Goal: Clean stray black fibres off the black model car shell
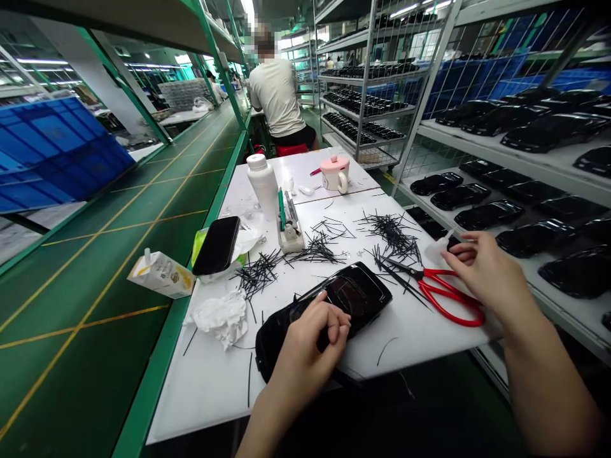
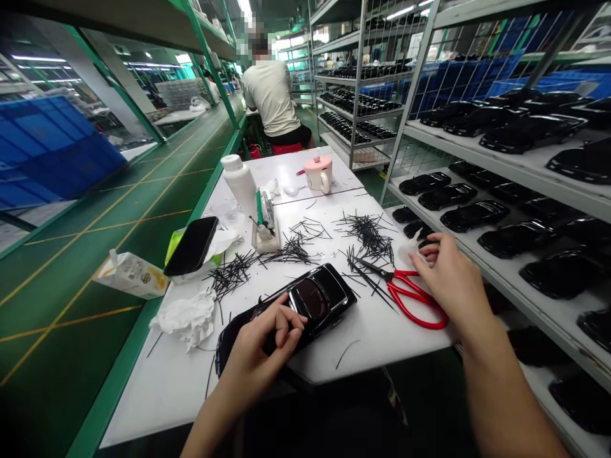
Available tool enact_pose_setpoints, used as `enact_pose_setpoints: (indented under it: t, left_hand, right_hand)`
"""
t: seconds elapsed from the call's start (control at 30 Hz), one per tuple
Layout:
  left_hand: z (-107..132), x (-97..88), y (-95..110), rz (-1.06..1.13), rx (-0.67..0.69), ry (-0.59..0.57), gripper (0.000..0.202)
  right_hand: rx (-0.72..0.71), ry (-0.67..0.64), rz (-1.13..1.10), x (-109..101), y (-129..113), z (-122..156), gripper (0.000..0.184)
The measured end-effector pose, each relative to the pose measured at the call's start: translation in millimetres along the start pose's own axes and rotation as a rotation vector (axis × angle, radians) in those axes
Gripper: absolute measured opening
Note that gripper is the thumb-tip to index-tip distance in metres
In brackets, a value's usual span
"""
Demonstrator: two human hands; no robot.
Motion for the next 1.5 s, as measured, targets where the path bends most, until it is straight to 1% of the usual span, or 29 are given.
enact_pose_setpoints:
  t: [0.03,0.1,0.17,0.27,0.33,0.37,0.4,0.5,0.57,0.67,0.77,0.87,1.0,1.2,1.33,1.5]
  left_hand:
    - [-1,2.4,0,0.012,-0.005,-0.014,0.026]
    - [-2,6.0,0,0.016,-0.03,-0.027,0.026]
    - [-3,8.1,1,0.009,-0.063,-0.027,0.026]
    - [-3,9.3,3,0.01,-0.088,-0.022,0.026]
    - [-2,10.3,4,0.012,-0.101,-0.013,0.026]
    - [-2,11.1,4,0.01,-0.11,-0.004,0.026]
    - [-1,11.9,5,0.008,-0.119,0.005,0.027]
    - [1,14.4,5,0.002,-0.13,0.035,0.029]
    - [1,15.2,4,-0.001,-0.123,0.041,0.029]
    - [1,14.6,4,-0.003,-0.1,0.02,0.027]
    - [1,13.2,4,-0.003,-0.074,0.005,0.027]
    - [2,12.4,3,0.014,-0.062,-0.008,0.027]
    - [3,11.8,1,0.062,-0.051,-0.017,0.027]
    - [4,11.0,-1,0.087,-0.055,-0.019,0.028]
    - [4,11.2,-1,0.088,-0.054,-0.001,0.029]
    - [4,12.2,-1,0.08,-0.07,0.018,0.026]
  right_hand:
    - [-0.012,-0.037,0.041,1,-7,7,0.03]
    - [-0.062,-0.165,0.099,9,-24,20,0.021]
    - [-0.105,-0.244,0.097,21,-39,30,0.017]
    - [-0.106,-0.256,0.087,31,-51,32,0.013]
    - [-0.088,-0.249,0.066,30,-54,30,0.013]
    - [-0.067,-0.239,0.011,26,-55,29,0.013]
    - [-0.036,-0.227,-0.091,22,-57,28,0.014]
    - [0.05,-0.193,-0.507,10,-70,34,0.02]
    - [0.079,-0.205,-0.76,6,-83,43,0.02]
    - [0.081,-0.296,-1.008,8,-101,59,0.018]
    - [0.067,-0.351,-1.127,13,-111,70,0.012]
    - [0.062,-0.369,-1.125,14,-117,75,0.01]
    - [0.044,-0.383,-1.008,15,-118,74,0.01]
    - [-0.049,-0.377,-0.917,18,-115,73,0.009]
    - [0.009,-0.352,-0.918,16,-119,75,0.007]
    - [0.05,-0.374,-0.954,14,-122,76,0.008]
Point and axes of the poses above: each hand's wrist, its own z-axis away from the middle knuckle, its own x-axis out of the palm, y = z × x, the point moved 1 cm from there along -z, towards the middle knuckle, and after that the axes turned 7 degrees about z, right-handed, at the moved point
